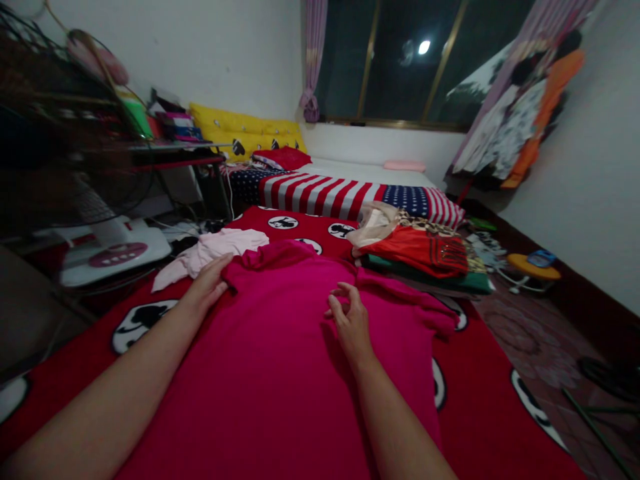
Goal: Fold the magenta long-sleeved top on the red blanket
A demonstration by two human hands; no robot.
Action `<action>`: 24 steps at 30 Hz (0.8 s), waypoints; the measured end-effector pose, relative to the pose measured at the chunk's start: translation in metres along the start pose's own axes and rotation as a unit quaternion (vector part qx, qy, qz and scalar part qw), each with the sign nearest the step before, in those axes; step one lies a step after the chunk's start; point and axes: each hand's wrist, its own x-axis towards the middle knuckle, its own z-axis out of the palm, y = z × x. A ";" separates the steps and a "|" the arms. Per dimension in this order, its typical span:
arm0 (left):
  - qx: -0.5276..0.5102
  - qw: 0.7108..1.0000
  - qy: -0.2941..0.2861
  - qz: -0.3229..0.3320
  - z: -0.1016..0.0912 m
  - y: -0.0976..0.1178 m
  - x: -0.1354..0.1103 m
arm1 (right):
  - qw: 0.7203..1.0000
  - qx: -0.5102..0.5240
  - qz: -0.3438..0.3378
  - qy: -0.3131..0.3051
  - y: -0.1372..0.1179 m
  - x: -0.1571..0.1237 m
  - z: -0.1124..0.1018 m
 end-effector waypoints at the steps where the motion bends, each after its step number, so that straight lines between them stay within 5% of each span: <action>1: 0.011 1.000 0.001 0.007 0.000 -0.002 0.000 | 1.000 -0.001 0.001 0.000 0.001 0.000 0.000; 4: 0.126 0.988 0.004 0.092 0.002 -0.010 0.001 | 1.000 0.003 0.008 0.004 0.003 0.000 0.000; 9: 0.374 0.896 0.014 0.240 -0.006 -0.011 0.007 | 1.000 -0.006 0.017 -0.009 0.004 0.001 0.000; 14: 0.505 0.802 0.062 0.312 0.001 0.003 0.008 | 1.000 -0.020 0.014 -0.011 0.007 0.004 -0.001; 17: 0.592 0.752 0.033 0.289 0.017 0.011 0.015 | 1.000 -0.024 0.013 -0.015 0.010 0.004 -0.002; 21: 0.575 0.796 -0.021 0.186 0.033 0.020 0.038 | 0.999 -0.022 0.012 -0.023 0.011 0.004 -0.002; 24: 0.528 0.830 0.003 0.180 0.034 0.025 0.057 | 1.000 -0.013 0.009 -0.027 0.010 0.004 -0.001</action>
